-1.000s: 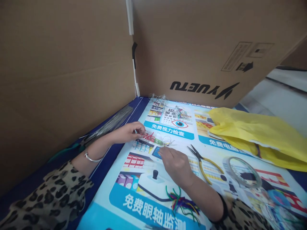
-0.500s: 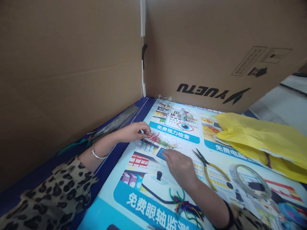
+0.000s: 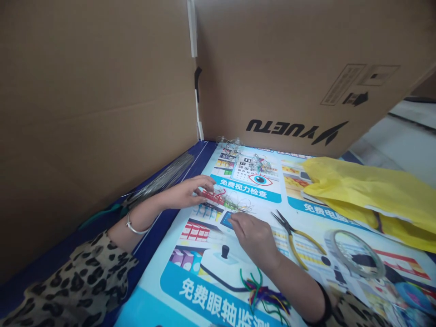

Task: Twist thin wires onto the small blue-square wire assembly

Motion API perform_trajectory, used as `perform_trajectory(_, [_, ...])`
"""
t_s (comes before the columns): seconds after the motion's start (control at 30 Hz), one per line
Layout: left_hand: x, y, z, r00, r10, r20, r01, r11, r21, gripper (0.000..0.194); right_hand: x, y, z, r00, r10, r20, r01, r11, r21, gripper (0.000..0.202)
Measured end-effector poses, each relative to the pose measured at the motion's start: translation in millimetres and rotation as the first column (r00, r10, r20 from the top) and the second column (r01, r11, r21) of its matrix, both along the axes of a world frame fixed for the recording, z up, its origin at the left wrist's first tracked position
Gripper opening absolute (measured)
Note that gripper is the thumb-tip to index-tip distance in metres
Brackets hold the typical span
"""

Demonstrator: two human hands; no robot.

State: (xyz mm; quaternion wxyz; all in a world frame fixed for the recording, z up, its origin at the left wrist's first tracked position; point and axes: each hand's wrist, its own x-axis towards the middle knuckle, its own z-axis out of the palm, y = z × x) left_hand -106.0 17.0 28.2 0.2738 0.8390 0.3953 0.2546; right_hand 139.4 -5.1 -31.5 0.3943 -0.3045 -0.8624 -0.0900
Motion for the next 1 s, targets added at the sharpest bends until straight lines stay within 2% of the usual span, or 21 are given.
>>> perform_trajectory(0.17, [1.7, -1.6, -1.0, 0.997, -0.011, -0.079, 0.019, 0.994, 0.107, 0.030, -0.2, 0.1, -0.5, 1.000, 0.005, -0.006, -0.005, 1.000, -0.027, 0.016])
perform_trajectory(0.3, [1.9, -2.0, -1.3, 0.996, 0.013, -0.091, -0.001, 0.992, 0.125, 0.034, -0.5, 0.3, -0.1, 1.000, 0.015, -0.003, -0.015, 0.999, -0.038, 0.015])
perform_trajectory(0.5, [2.8, -3.6, 1.1, 0.993, 0.043, -0.114, -0.024, 0.987, 0.162, 0.028, -0.8, 0.1, 1.4, 1.000, 0.002, -0.019, -0.002, 1.000, -0.012, 0.020])
perform_trajectory(0.83, [4.3, -5.8, 3.6, 0.988, 0.101, -0.120, -0.070, 0.969, 0.238, 0.019, 0.1, 0.2, 0.6, 0.999, 0.019, -0.027, -0.020, 0.998, -0.051, 0.018])
perform_trajectory(1.0, [5.6, -6.2, 4.2, 0.984, 0.055, -0.169, 0.000, 0.951, 0.309, 0.021, -0.1, 0.2, -1.0, 1.000, 0.014, -0.022, -0.015, 0.998, -0.064, 0.016])
